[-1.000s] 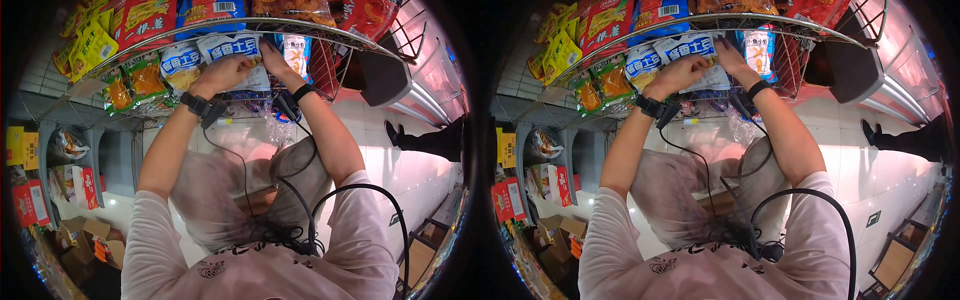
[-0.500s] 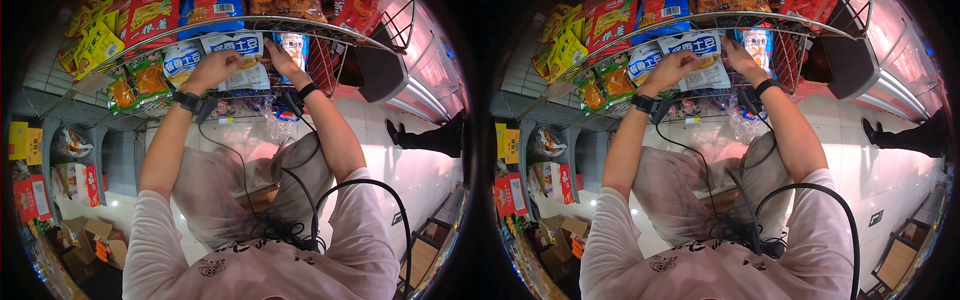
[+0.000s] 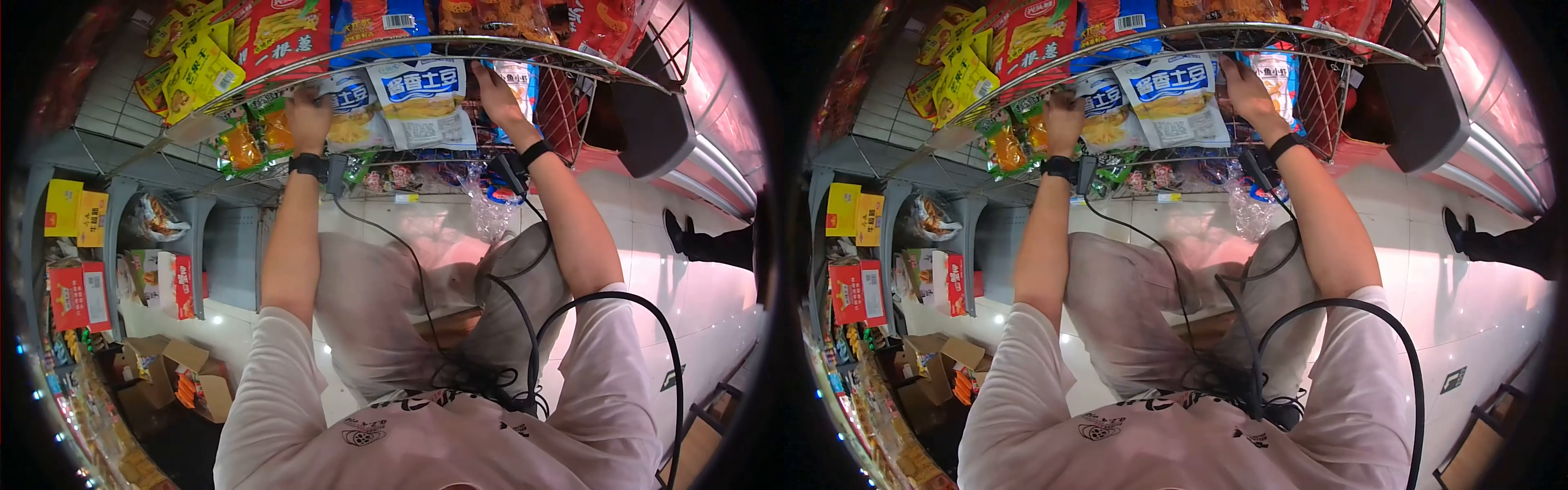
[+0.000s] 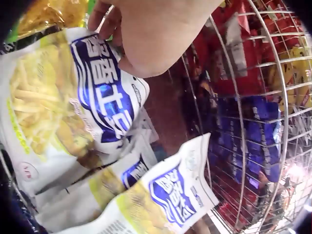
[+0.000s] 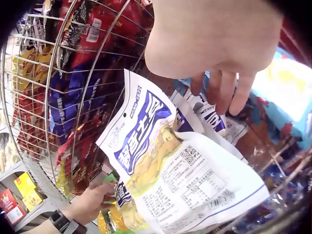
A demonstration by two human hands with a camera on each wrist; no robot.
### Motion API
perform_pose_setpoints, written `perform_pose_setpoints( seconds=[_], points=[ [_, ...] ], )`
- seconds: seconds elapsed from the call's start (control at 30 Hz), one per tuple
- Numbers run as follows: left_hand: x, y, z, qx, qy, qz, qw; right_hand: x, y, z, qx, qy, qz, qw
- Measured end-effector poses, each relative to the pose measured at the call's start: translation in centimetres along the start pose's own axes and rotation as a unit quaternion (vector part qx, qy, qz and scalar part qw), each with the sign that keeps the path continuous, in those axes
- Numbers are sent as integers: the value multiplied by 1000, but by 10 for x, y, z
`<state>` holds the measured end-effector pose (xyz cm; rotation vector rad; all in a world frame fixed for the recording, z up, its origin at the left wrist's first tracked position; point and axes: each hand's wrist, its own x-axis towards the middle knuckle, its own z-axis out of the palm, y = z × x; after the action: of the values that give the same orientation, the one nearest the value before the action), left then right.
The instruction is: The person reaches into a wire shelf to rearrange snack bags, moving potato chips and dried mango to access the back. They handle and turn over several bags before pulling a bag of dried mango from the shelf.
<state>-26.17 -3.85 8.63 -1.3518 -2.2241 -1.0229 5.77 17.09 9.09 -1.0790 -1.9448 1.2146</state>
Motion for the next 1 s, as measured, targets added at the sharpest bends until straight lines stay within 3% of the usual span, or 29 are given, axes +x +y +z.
perform_pose_setpoints(
  seconds=[0.07, 0.13, 0.2, 0.23, 0.3, 0.4, 0.5, 0.57, 0.6, 0.67, 0.77, 0.87, 0.93, 1.0],
  points=[
    [-12, -4, 7, 53, -1, -140, 989, -3, -4, -3, 18, -8, 7, 1000],
    [-16, -28, 27, 66, -46, -182, 980, -14, -16, -4, 36, -16, 16, 999],
    [-20, -51, 49, -23, -194, -281, 940, -27, -33, -6, 112, -5, 43, 993],
    [-24, -56, 53, -21, -192, -279, 941, -28, -33, -7, 122, -10, 53, 991],
    [-33, -60, 55, -216, -295, -303, 880, -18, -21, -7, 104, -12, 46, 993],
    [-29, -55, 50, -207, -322, -321, 866, -19, -19, -7, 83, -26, 53, 995],
    [-26, -22, 28, -179, -279, -335, 882, -36, -42, -9, 84, -33, 49, 995],
    [-22, -21, 30, -155, -242, -345, 893, -38, -47, -10, 176, -146, 99, 968],
    [-20, -23, 31, -162, -238, -329, 899, -37, -46, -9, 177, -145, 98, 969],
    [-18, -28, 34, -168, -236, -313, 905, -36, -40, -5, 7, -101, -4, 995],
    [-8, 5, 12, -89, -231, -280, 927, -26, -26, 1, -38, -164, 0, 986],
    [-6, -4, 25, -133, -204, -244, 939, -21, -12, 7, -29, -166, -27, 985],
    [-8, -7, 33, -254, -134, -231, 930, -24, -17, 5, -39, -165, -19, 985],
    [-7, -11, 30, -263, -169, -255, 915, -23, -17, 5, -50, -164, -12, 985]
  ],
)
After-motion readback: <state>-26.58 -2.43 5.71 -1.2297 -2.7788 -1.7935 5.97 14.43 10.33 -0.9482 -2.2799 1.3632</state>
